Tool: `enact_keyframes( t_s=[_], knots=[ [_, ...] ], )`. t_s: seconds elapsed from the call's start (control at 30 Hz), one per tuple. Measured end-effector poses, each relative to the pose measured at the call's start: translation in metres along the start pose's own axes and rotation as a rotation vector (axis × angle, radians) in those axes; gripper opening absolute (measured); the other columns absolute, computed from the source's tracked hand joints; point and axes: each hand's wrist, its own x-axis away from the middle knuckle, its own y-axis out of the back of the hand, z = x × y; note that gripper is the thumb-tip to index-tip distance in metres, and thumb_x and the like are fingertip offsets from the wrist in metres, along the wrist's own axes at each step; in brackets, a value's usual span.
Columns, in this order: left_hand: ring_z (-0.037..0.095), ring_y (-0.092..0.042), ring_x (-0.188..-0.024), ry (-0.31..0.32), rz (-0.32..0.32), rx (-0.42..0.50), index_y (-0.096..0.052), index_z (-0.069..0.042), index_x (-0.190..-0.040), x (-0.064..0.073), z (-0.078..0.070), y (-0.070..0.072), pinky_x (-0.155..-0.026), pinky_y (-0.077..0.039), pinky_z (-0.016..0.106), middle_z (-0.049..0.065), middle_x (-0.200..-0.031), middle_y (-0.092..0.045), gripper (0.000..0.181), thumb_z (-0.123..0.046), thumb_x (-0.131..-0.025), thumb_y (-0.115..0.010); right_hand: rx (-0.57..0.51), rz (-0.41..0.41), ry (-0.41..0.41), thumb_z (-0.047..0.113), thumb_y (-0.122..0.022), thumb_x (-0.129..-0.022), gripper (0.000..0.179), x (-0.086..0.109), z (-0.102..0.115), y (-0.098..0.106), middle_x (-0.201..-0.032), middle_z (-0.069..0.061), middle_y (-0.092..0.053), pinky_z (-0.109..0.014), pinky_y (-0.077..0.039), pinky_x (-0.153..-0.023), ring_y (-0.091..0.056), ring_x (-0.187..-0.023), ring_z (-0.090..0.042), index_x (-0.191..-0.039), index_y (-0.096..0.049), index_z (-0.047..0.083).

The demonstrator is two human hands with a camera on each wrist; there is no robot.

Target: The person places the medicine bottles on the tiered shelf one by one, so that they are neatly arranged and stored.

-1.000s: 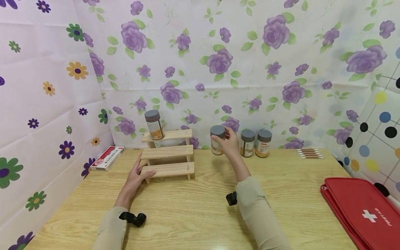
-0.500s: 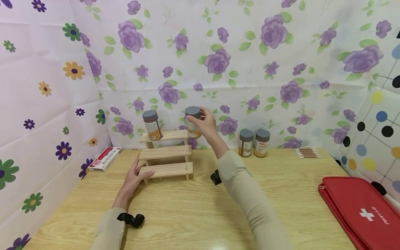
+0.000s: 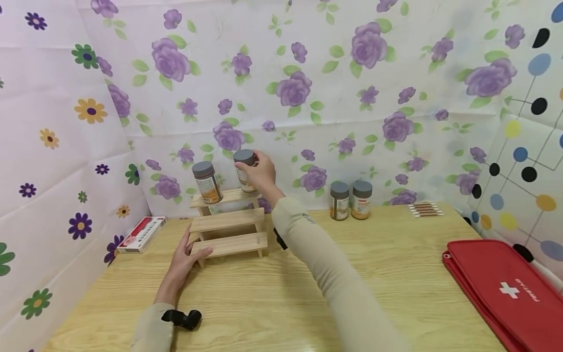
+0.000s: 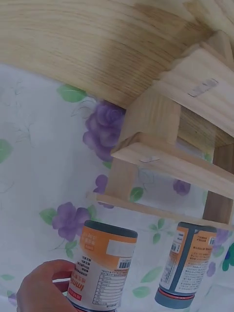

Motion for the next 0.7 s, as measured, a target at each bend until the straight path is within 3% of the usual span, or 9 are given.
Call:
enact_keyframes(
  t_s=[0.23,0.4,0.53,0.7],
  knots=[
    [0.037,-0.016,-0.151,-0.012,0.002,0.005,0.002,-0.039,-0.157,0.001,0.000,-0.001,-0.120,-0.022,0.056,0.019,-0.163,-0.014,0.100,-0.026,-0.090,-0.071,-0.056,0.004,-0.043,0.033,-0.073,-0.088,0.065,0.002,0.002,-0.015,-0.137,-0.012,-0.056,-0.041,-0.048,-0.104,-0.053,-0.125,-0.028,-0.144,-0.047,0.013],
    [0.036,-0.005,-0.153,-0.020,0.017,-0.004,0.002,-0.037,-0.157,-0.001,-0.001,-0.003,-0.122,-0.015,0.057,0.015,-0.165,-0.004,0.099,-0.026,-0.091,-0.070,-0.088,0.006,-0.042,0.030,-0.072,-0.090,0.062,0.003,0.000,-0.020,-0.137,-0.014,-0.055,-0.040,-0.048,-0.104,-0.053,-0.126,-0.030,-0.143,-0.048,0.010],
    [0.036,-0.007,-0.153,0.000,0.029,0.017,0.002,-0.035,-0.158,0.002,-0.011,-0.006,-0.121,-0.018,0.057,0.016,-0.165,-0.006,0.100,-0.023,-0.090,-0.071,-0.079,0.009,-0.024,0.028,-0.071,-0.090,0.060,0.003,-0.003,-0.022,-0.135,-0.015,-0.056,-0.039,-0.049,-0.101,-0.055,-0.123,-0.030,-0.142,-0.049,0.008],
    [0.035,-0.016,-0.152,0.025,0.012,0.032,0.003,-0.037,-0.157,0.004,-0.009,-0.002,-0.120,-0.023,0.055,0.018,-0.164,-0.011,0.102,-0.021,-0.090,-0.072,-0.046,0.033,-0.002,0.028,-0.071,-0.090,0.060,0.004,-0.004,-0.031,-0.135,-0.015,-0.057,-0.038,-0.050,-0.098,-0.056,-0.119,-0.029,-0.142,-0.049,0.008]
  ],
)
